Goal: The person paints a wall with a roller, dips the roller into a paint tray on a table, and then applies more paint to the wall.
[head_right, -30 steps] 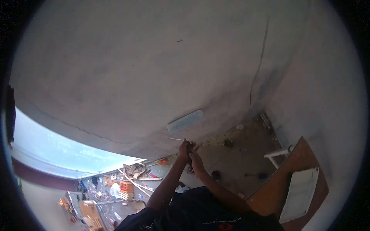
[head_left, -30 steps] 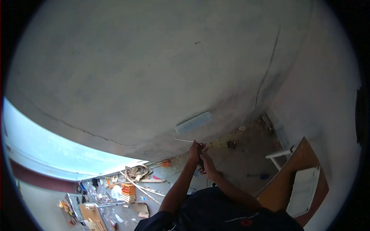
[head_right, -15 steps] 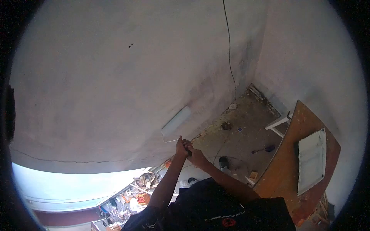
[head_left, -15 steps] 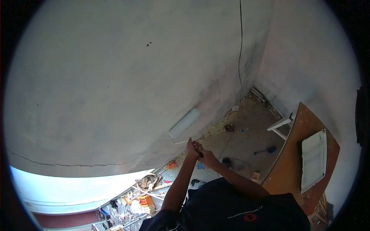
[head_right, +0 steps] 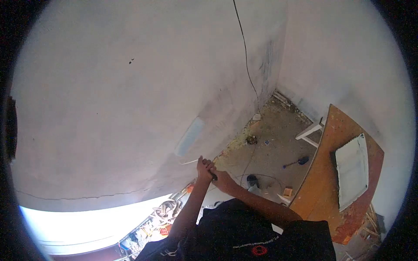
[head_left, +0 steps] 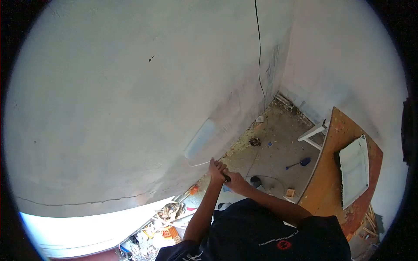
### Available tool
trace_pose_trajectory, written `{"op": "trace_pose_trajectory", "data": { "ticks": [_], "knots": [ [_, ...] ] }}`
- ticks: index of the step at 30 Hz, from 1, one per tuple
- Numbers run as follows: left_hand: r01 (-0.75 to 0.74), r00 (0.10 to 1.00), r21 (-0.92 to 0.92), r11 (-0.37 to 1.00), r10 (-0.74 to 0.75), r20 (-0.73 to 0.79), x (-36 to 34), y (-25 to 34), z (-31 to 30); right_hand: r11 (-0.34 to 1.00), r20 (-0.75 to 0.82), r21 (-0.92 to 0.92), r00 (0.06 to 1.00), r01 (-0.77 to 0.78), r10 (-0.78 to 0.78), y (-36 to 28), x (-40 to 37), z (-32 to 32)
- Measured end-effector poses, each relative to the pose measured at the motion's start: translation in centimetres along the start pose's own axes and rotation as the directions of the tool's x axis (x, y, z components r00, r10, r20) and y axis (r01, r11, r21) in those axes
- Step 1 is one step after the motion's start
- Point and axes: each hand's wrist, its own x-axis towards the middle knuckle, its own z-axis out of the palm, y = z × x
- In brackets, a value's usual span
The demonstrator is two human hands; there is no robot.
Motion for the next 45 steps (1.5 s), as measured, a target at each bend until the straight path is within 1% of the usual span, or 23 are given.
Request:
{"op": "trace_pose_trajectory", "data": {
  "ticks": [1,5,6,9,10,11,12,14,15,17,19,21,24,26,30,33,35,38,39,42,43,44,45],
  "knots": [
    [0.007,1.0,0.015,1.0,-0.007,-0.005,1.0,-0.5,-0.2,0.994,0.061,0.016,0.993,-0.104,0.102,0.0,0.2,-0.7],
    [-0.038,0.999,0.077,0.996,0.04,-0.02,1.1,-2.0,-0.7,0.997,-0.025,0.052,0.998,-0.057,0.059,1.9,-0.8,0.1],
    [-0.067,0.998,0.092,0.993,0.068,-0.007,1.1,-1.8,-0.5,0.996,-0.024,0.06,0.998,-0.06,0.061,0.7,-1.0,-0.1],
    [-0.116,0.986,0.111,0.987,0.101,0.136,-3.0,0.7,0.7,0.998,-0.026,0.052,0.999,-0.018,0.02,-2.7,-1.5,-0.1],
    [-0.097,0.99,0.111,0.989,0.084,0.116,-4.2,1.2,1.3,0.999,-0.027,0.04,1.0,0.004,-0.003,-3.9,-1.7,-0.2],
    [-0.08,0.993,0.106,0.991,0.069,0.096,-5.2,1.8,1.9,0.994,0.023,0.083,0.998,-0.067,0.065,-5.4,-1.8,-0.9],
    [-0.065,0.995,0.096,0.993,0.058,0.076,-5.5,2.1,2.4,0.998,0.001,0.058,0.999,-0.04,0.04,-5.2,-1.4,-1.1],
    [0.026,0.996,0.007,1.0,-0.027,0.085,-3.3,2.0,2.0,1.0,-0.011,0.006,1.0,0.023,-0.023,-4.2,-0.5,-0.7],
    [0.06,0.994,-0.049,0.997,-0.055,0.091,-1.5,1.6,1.0,0.995,-0.044,-0.021,0.995,0.093,-0.094,-2.7,0.0,-0.3],
    [-0.059,0.966,0.071,0.996,0.039,0.256,6.9,-2.2,-4.8,0.966,-0.088,-0.067,0.963,0.25,-0.256,0.7,1.2,0.1],
    [0.067,0.998,-0.052,0.996,-0.065,0.024,6.2,-2.6,-2.7,0.998,-0.009,0.043,0.999,-0.044,0.044,2.1,1.6,0.4],
    [0.074,0.996,-0.11,0.991,-0.079,-0.035,5.7,-2.9,-2.0,0.976,0.059,0.065,0.977,-0.208,0.205,2.0,2.0,1.0],
    [0.05,0.997,-0.161,0.986,-0.039,0.072,7.6,-4.0,-6.0,0.962,0.126,0.05,0.957,-0.269,0.261,0.4,0.6,1.7],
    [0.043,0.995,-0.214,0.976,-0.024,0.092,2.6,-2.4,-6.3,0.938,0.156,0.064,0.932,-0.341,0.328,-1.0,-1.2,3.4],
    [-0.005,0.985,-0.185,0.983,0.037,0.171,-5.0,0.4,-12.2,0.906,0.306,0.135,0.887,-0.4,0.346,-5.9,-4.1,8.9],
    [-0.232,0.971,-0.032,0.972,0.234,0.059,-12.1,3.5,-15.7,0.905,0.342,0.124,0.874,-0.406,0.345,-10.0,-6.1,14.3],
    [-0.228,0.968,0.014,0.974,0.225,0.113,-14.8,5.8,-19.2,0.924,0.361,0.086,0.876,-0.373,0.32,-12.0,-7.3,17.9],
    [-0.204,0.97,0.014,0.979,0.2,0.139,-19.5,9.7,-22.5,0.917,0.427,0.172,0.866,-0.36,0.26,-14.0,-7.4,23.2],
    [-0.197,0.971,0.002,0.98,0.195,0.142,-20.6,11.3,-23.3,0.895,0.418,0.203,0.862,-0.397,0.287,-15.0,-7.3,24.9],
    [-0.199,0.966,0.139,0.97,0.17,0.195,-17.9,14.6,-28.2,0.839,0.381,0.284,0.858,-0.464,0.345,-17.3,-6.6,29.4],
    [-0.243,0.96,0.232,0.942,0.2,0.195,-18.9,16.0,-28.0,0.834,0.359,0.307,0.868,-0.458,0.344,-17.3,-6.1,30.9],
    [-0.257,0.959,0.227,0.939,0.22,0.179,-19.3,17.2,-28.1,0.829,0.338,0.332,0.877,-0.45,0.341,-17.6,-5.5,32.2],
    [-0.268,0.958,0.223,0.937,0.236,0.161,-19.6,17.9,-28.3,0.775,0.339,0.375,0.853,-0.509,0.396,-18.7,-5.3,32.8]
  ]
}}
